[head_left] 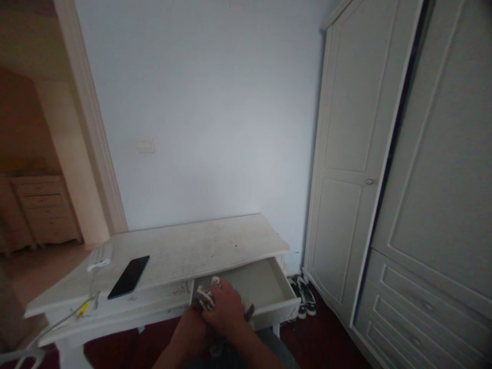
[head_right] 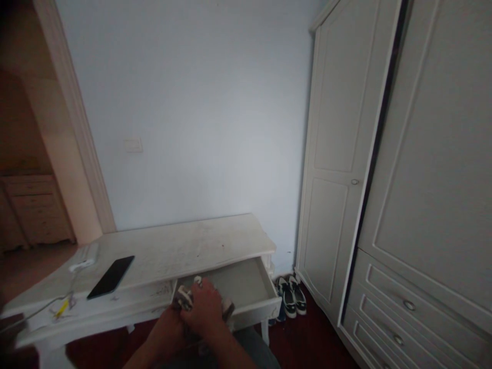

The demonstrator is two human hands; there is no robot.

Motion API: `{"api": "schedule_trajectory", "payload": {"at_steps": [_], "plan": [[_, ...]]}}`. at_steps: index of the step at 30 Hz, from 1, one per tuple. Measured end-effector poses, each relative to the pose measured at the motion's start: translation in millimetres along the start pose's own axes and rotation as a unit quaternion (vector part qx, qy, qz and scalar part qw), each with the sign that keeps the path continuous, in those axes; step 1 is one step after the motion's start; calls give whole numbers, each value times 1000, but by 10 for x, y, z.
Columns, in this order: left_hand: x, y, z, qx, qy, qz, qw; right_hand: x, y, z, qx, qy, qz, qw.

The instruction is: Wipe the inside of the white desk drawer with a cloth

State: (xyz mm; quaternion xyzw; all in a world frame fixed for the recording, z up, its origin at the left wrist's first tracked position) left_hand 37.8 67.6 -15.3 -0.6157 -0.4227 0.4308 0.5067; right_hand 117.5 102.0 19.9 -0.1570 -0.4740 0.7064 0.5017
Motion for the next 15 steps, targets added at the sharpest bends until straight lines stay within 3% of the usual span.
{"api": "schedule_trajectory", "payload": {"at_steps": [3, 6, 11, 13, 15], "plan": [[-16, 5, 45, 11, -29, -5, 999, -73, -142, -258, 1, -13, 8, 1000], [-33, 33, 106, 26, -67, -7, 997, -198, -461, -693, -23, -14, 4, 1000], [-30, 49, 118, 33, -74, -4, 997, -376, -993, -1401, -83, 27, 17, 996], [-27, 48, 120, 31, -73, -4, 997, -402, -1102, -1534, -99, 49, 4, 994], [-27, 52, 119, 28, -70, -4, 997, -391, -1082, -1502, -106, 52, -6, 993]]}}
Point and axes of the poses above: each hand's wrist, its own x-axis towards the middle knuckle, its own y-axis out of the palm, z = x × y, the point moved 7 cm from there along x, towards the middle knuckle, and after that the axes turned 4 degrees about -y, right-handed, at the moved point
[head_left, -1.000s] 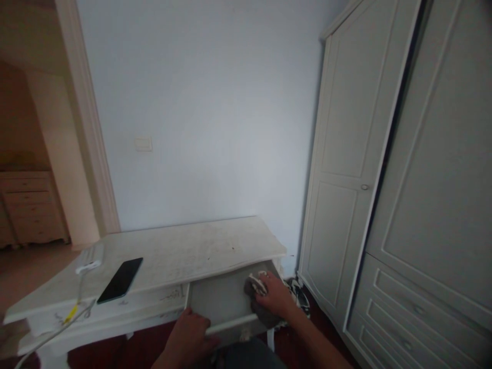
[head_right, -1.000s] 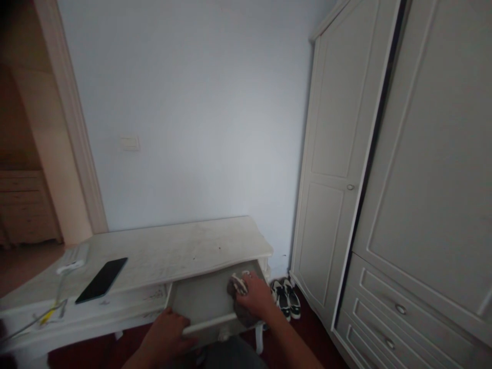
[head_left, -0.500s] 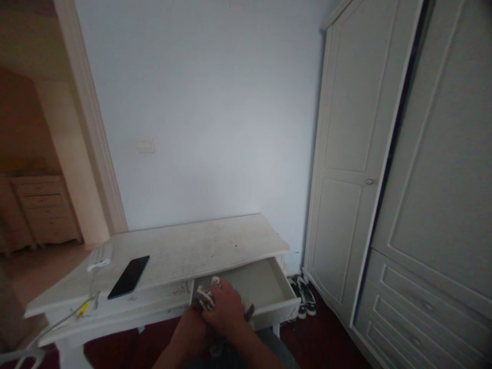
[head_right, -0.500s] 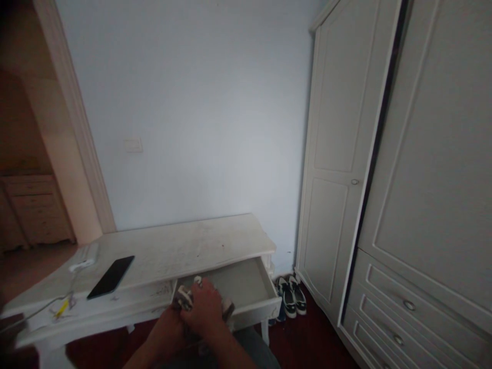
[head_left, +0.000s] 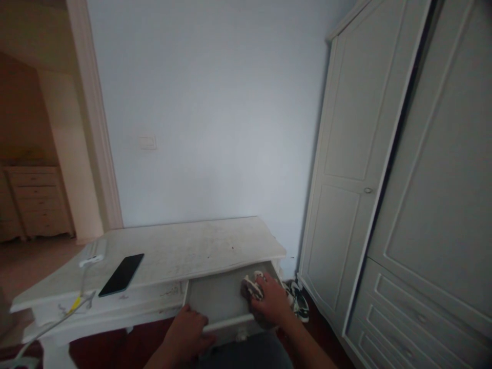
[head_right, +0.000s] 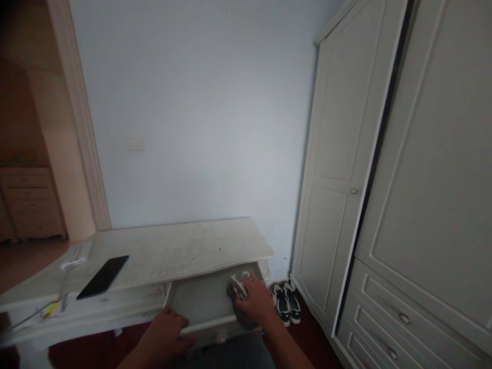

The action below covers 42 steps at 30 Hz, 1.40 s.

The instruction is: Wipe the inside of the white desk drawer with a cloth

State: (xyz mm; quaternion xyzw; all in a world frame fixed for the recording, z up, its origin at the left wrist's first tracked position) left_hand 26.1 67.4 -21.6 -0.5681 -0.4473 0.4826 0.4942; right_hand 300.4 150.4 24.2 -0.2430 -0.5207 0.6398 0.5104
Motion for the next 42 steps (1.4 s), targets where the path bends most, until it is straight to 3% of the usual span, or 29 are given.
{"api": "schedule_trajectory", "payload": {"at_steps": [2, 7, 11, 15, 18, 23, 26, 29, 34, 37, 40, 42], "plan": [[-1, 4, -4, -3, 3, 0, 1000, 25, 103, 215, 4, -14, -7, 1000], [36, 2, -31, -13, 17, -9, 1000, 138, 514, 1109, 80, -65, -13, 995], [63, -3, -116, -38, 90, -16, 995, 184, 696, 1581, 113, -101, 0, 988], [45, -15, -50, -26, 47, -10, 999, 139, 613, 1436, 116, -114, -2, 987], [10, -20, 2, -13, 6, 0, 1000, 75, 449, 1030, 87, -109, 9, 990], [-3, -13, 2, -4, -1, 0, 1000, -22, 66, 241, 5, -52, 8, 999], [3, -8, -9, 0, 1, 3, 1000, -53, -48, 18, -22, -17, -11, 1000], [1, -9, -16, 4, 2, 8, 1000, -46, 52, 169, -16, -18, -26, 999], [1, -28, -35, -2, 7, 5, 1000, 23, 464, 984, 52, -64, -42, 996], [20, -29, -103, -15, 49, -3, 999, 61, 668, 1428, 81, -90, -28, 992], [32, -22, -143, -30, 85, -16, 996, 60, 701, 1586, 98, -112, -26, 988], [41, 8, -83, -23, 56, -9, 998, 36, 638, 1503, 98, -120, -26, 988]]}}
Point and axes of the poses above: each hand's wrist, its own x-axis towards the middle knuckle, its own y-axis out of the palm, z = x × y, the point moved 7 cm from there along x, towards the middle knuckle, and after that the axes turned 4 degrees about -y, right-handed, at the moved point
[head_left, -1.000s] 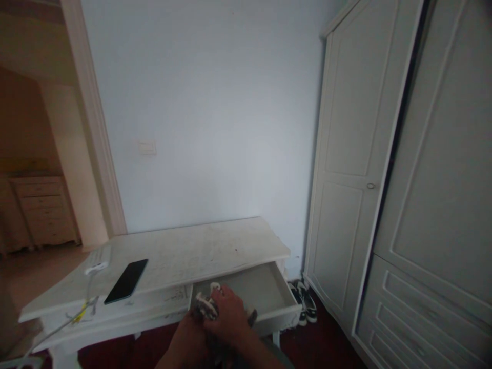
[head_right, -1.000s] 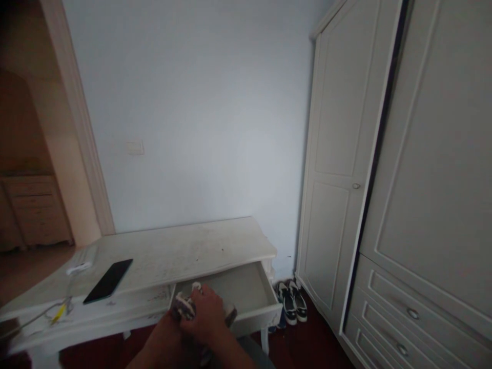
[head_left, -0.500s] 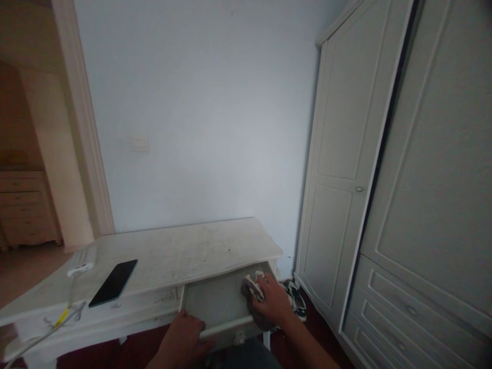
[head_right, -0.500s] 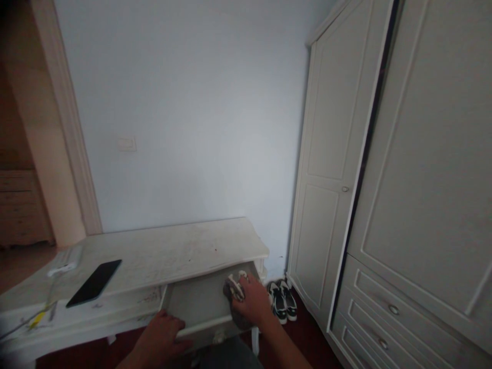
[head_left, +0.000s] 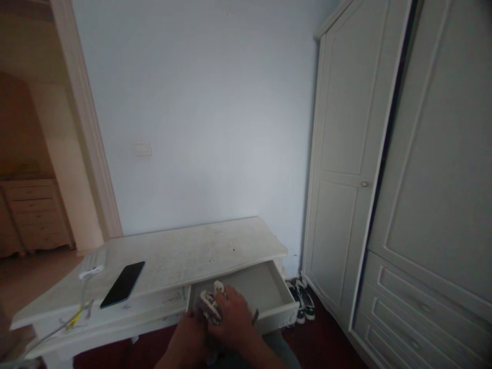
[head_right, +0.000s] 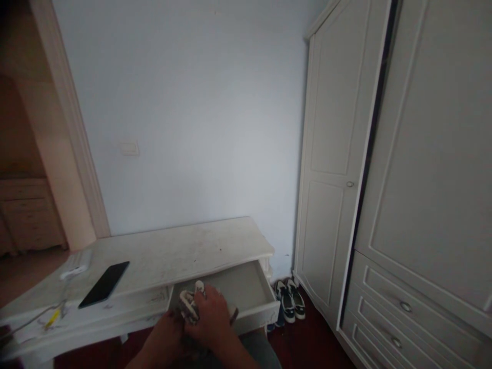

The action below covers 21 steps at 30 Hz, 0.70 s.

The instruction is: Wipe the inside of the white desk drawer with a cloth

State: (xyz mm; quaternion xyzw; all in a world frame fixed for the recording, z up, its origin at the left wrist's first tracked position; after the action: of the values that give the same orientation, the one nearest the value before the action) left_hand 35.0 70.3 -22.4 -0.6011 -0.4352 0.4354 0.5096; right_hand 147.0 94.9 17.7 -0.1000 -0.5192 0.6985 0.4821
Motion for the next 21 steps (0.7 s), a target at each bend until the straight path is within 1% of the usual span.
{"api": "schedule_trajectory", "payload": {"at_steps": [2, 4, 7, 9, 11, 12, 14, 16, 18, 21], "plan": [[-12, 23, 76, 12, -41, 12, 999, -77, -148, -177, -14, 5, 5, 1000], [-30, 23, 106, 17, -58, 15, 998, -177, -345, -439, -37, 19, 11, 999], [-51, 5, 89, 21, -59, 18, 998, -335, -665, -916, -76, 46, 19, 996], [-59, -11, 70, 25, -58, 19, 998, -426, -873, -1221, -103, 71, 7, 992], [-63, -17, 59, 26, -57, 19, 998, -488, -1030, -1440, -123, 98, -10, 988], [-63, -15, 59, 26, -55, 19, 998, -501, -1073, -1493, -129, 105, -15, 986], [-62, -5, 69, 24, -52, 18, 998, -489, -1077, -1473, -133, 106, -16, 985], [-59, 7, 82, 22, -48, 18, 998, -431, -977, -1307, -126, 99, -11, 987], [-58, 9, 88, 21, -43, 17, 999, -341, -793, -1034, -106, 88, -7, 990], [-49, -7, 75, 20, -37, 12, 999, -178, -436, -528, -67, 52, -10, 996]]}}
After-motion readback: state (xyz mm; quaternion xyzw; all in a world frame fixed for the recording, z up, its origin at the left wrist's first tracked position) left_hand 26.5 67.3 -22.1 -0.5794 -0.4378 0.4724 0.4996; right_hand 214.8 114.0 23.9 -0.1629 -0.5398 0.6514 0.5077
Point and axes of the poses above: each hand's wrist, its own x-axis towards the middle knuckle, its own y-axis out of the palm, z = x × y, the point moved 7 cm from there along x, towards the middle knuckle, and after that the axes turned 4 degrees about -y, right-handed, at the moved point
